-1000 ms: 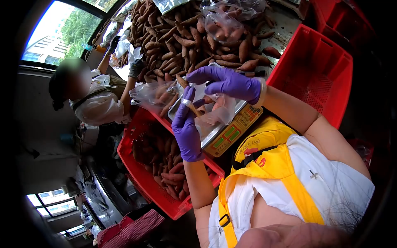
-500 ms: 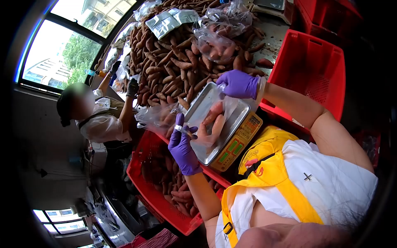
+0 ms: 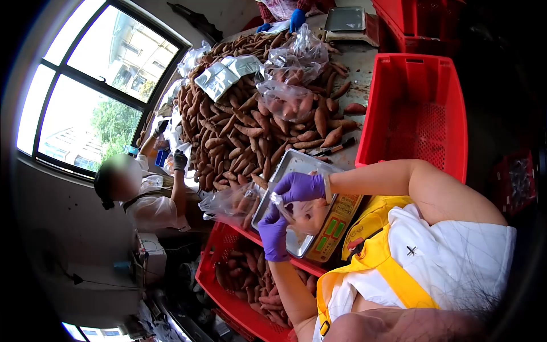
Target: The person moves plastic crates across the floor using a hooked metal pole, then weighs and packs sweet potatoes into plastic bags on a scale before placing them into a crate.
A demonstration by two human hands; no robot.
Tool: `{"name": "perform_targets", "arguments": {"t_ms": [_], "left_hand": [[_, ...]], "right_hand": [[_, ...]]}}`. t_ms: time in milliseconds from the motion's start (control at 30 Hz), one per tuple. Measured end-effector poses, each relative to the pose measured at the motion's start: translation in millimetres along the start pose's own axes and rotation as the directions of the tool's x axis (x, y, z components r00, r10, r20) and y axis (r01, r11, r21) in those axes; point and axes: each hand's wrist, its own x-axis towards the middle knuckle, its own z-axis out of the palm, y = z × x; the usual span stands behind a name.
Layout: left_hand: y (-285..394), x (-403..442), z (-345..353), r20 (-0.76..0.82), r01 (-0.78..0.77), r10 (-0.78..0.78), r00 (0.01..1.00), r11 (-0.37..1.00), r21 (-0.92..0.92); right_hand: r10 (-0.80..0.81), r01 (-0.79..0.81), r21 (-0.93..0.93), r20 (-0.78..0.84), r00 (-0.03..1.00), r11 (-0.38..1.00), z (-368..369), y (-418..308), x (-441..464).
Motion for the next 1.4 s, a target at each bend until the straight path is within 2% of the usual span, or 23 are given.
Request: {"name": "perform_targets", "arguments": {"t_ms": [67, 100, 133, 200, 267, 300, 367, 467, 533, 567, 600, 667, 767, 800, 933, 1000, 1033, 1067, 1133, 1200, 1300, 1367, 1400], "left_hand": [[-52, 20, -51, -0.276, -0.052, 0.09, 0.957, 0.988, 0.143], [-88, 26, -82, -0.318, -0.067, 0.237, 0.918, 0.883, 0.464], [-112, 24, -100, -0.308, -0.038, 0.379, 0.872, 0.682, 0.731], [-132, 11, -83, -0.338, 0.041, 0.328, 0.882, 0.662, 0.748], [-130, 3, -80, -0.448, 0.175, -0.062, 0.892, 0.961, 0.216], [-105, -5, -59, -0.319, 0.053, -0.103, 0.942, 0.985, -0.161], [-70, -17, -29, -0.08, 0.003, -0.088, 0.993, 0.695, -0.719], [-87, 10, -48, 0.105, 0.115, -0.078, 0.991, 0.136, -0.984], [-149, 32, -78, 0.212, 0.215, -0.063, 0.975, 0.05, -0.975], [-136, 28, -67, 0.094, 0.116, -0.129, 0.987, 0.173, -0.978], [-131, 25, -58, 0.026, -0.055, 0.123, 0.992, 0.611, -0.789], [-79, 5, -38, 0.044, -0.056, 0.103, 0.994, 0.793, -0.606], [-22, -10, -13, -0.007, -0.069, 0.068, 0.998, 0.994, -0.09], [-23, -8, -12, 0.044, -0.133, 0.132, 0.99, 0.991, 0.013], [-56, 14, -23, 0.183, -0.172, 0.132, 0.974, 0.96, 0.222], [-72, 21, -35, -0.139, -0.103, 0.213, 0.967, 0.829, 0.549], [-77, 23, -48, -0.353, -0.021, 0.178, 0.919, 0.913, 0.407], [-91, 28, -79, -0.371, -0.122, 0.287, 0.883, 0.904, 0.409], [-55, 19, -44, -0.322, -0.114, 0.272, 0.907, 0.894, 0.433], [14, 2, 15, -0.206, -0.33, 0.383, 0.901, 0.911, 0.248], [48, 3, 96, 0.269, -0.664, 0.607, 0.748, 0.683, 0.305], [64, -4, 138, 0.457, -0.796, 0.66, 0.597, 0.557, 0.236], [73, -6, 148, 0.503, -0.845, 0.687, 0.524, 0.495, 0.204]], "right_hand": [[0.213, -0.275, 0.321, 0.215, 0.953, 0.906, -36, 25, -19], [0.202, -0.269, 0.222, 0.282, 0.938, 0.937, -50, 56, -32], [0.091, 0.029, -0.42, 0.264, 0.96, 0.907, -53, 65, -49], [-0.06, 0.433, -0.649, 0.513, 0.856, 0.625, -50, 61, -59], [-0.215, 0.436, -0.588, 0.409, 0.887, 0.682, -55, 78, -55], [-0.295, 0.458, -0.578, 0.357, 0.886, 0.676, -59, 79, -55], [-0.162, 0.395, -0.587, 0.409, 0.898, 0.707, -67, 94, -58], [-0.196, 0.388, -0.563, 0.371, 0.908, 0.73, -70, 91, -68], [0.044, 0.068, -0.393, 0.27, 0.962, 0.917, -51, 72, -77], [0.128, -0.088, -0.166, 0.25, 0.96, 0.982, -37, 70, -76], [0.211, -0.24, 0.096, 0.238, 0.948, 0.966, -25, 69, -71], [0.149, -0.29, 0.452, 0.322, 0.935, 0.843, -8, 33, -47], [0.213, -0.226, 0.15, 0.096, 0.972, 0.962, 3, 37, -14], [0.109, -0.109, -0.004, 0.051, 0.993, 0.994, 8, 39, -9], [-0.213, 0.211, 0.154, -0.007, 0.977, 0.965, 44, 84, 6], [0.022, -0.029, -0.098, -0.081, 0.997, 0.995, 12, 102, -7], [0.131, -0.132, -0.097, -0.021, 0.991, 0.986, -11, 112, -15], [-0.059, 0.033, 0.21, 0.116, 0.992, 0.977, -32, 123, -32], [0.078, -0.029, -0.305, 0.153, 0.985, 0.952, -33, 68, -66], [-0.122, 0.132, -0.683, 0.064, 0.99, 0.719, -30, 10, -76], [-0.545, 0.323, -0.783, -0.025, 0.838, 0.532, -28, -11, -72], [-0.574, 0.359, -0.719, -0.068, 0.816, 0.596, -42, 35, -51], [-0.364, 0.153, -0.838, -0.057, 0.93, 0.523, -58, 16, -59]]}}
